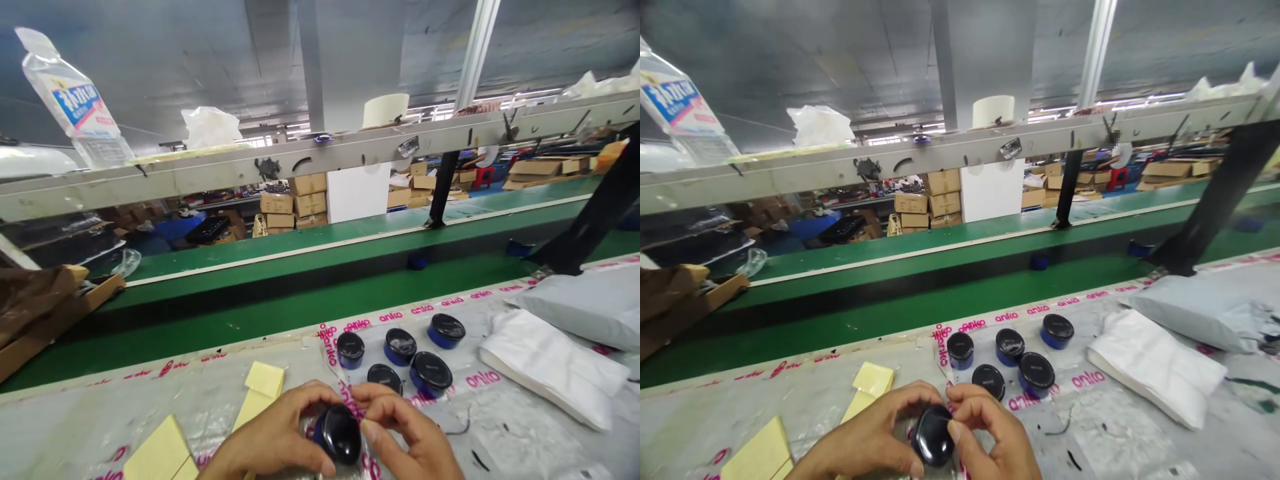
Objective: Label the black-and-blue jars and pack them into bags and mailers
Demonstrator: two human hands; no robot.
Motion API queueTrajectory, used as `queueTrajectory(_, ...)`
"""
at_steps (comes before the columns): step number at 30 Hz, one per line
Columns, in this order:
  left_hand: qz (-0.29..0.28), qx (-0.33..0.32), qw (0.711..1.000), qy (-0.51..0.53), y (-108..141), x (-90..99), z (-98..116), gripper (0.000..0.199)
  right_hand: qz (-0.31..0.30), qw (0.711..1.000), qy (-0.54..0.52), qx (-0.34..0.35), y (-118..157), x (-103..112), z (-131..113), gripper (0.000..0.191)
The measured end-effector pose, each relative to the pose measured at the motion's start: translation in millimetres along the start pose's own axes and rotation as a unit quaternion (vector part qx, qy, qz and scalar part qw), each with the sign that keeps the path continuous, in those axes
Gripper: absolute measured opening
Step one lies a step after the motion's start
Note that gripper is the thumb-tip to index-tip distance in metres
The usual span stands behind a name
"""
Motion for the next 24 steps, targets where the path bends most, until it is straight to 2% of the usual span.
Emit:
queueTrajectory(2,-0.033,-0.007,0.999,-0.042,3.6,-2.5,-0.8,0.056,-0.040,0.999,0.017,-0.011,-0.1,-8.5,6.2,0.025)
queueTrajectory(3,-0.028,-0.005,0.998,-0.051,5.6,-3.3,-1.3,0.057,-0.051,0.998,0.022,-0.015,0.3,-11.5,9.9,0.024)
queueTrajectory(4,-0.006,0.003,0.998,-0.056,8.1,-4.1,-2.3,0.060,-0.053,0.998,0.025,-0.017,0.7,-13.6,13.3,0.024)
queueTrajectory(6,0.073,0.020,0.994,-0.073,14.9,-7.0,-6.1,0.064,-0.051,0.998,0.029,-0.023,1.6,-16.0,18.6,0.026)
queueTrajectory(8,0.148,0.018,0.982,-0.116,23.2,-14.1,-13.2,0.053,-0.045,0.998,0.030,-0.031,2.2,-17.2,20.5,0.028)
queueTrajectory(10,0.199,-0.002,0.967,-0.156,30.1,-24.8,-24.7,0.040,-0.033,0.998,0.031,-0.035,2.8,-18.6,18.9,0.030)
queueTrajectory(11,0.218,-0.009,0.962,-0.162,32.2,-30.8,-32.1,0.043,-0.020,0.999,0.029,-0.035,3.1,-19.4,17.2,0.031)
queueTrajectory(13,0.250,0.004,0.956,-0.154,32.6,-42.3,-48.3,0.063,0.002,0.999,0.021,-0.036,3.5,-21.4,13.8,0.033)
queueTrajectory(15,0.287,0.032,0.948,-0.137,28.4,-51.5,-60.9,0.084,-0.008,0.999,0.001,-0.040,3.1,-23.8,12.6,0.034)
queueTrajectory(16,0.305,0.038,0.942,-0.131,25.2,-54.9,-64.2,0.086,-0.025,0.999,-0.014,-0.045,2.6,-24.7,13.2,0.034)
queueTrajectory(19,0.347,0.028,0.930,-0.121,14.9,-59.1,-61.3,0.074,-0.056,0.993,-0.074,-0.067,0.6,-23.8,18.4,0.035)
queueTrajectory(24,0.344,0.053,0.932,-0.102,7.7,-56.7,-43.8,0.061,-0.034,0.989,-0.105,-0.095,1.1,-15.9,22.3,0.031)
Point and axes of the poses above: each hand's wrist, its own y-axis away from the middle knuckle, its own x-axis out of the back of the hand, z = x × y, the point moved 2 cm from there along -y, towards the middle knuckle, and after that the axes turned 6 degrees about -z, right-handed, at the moved point
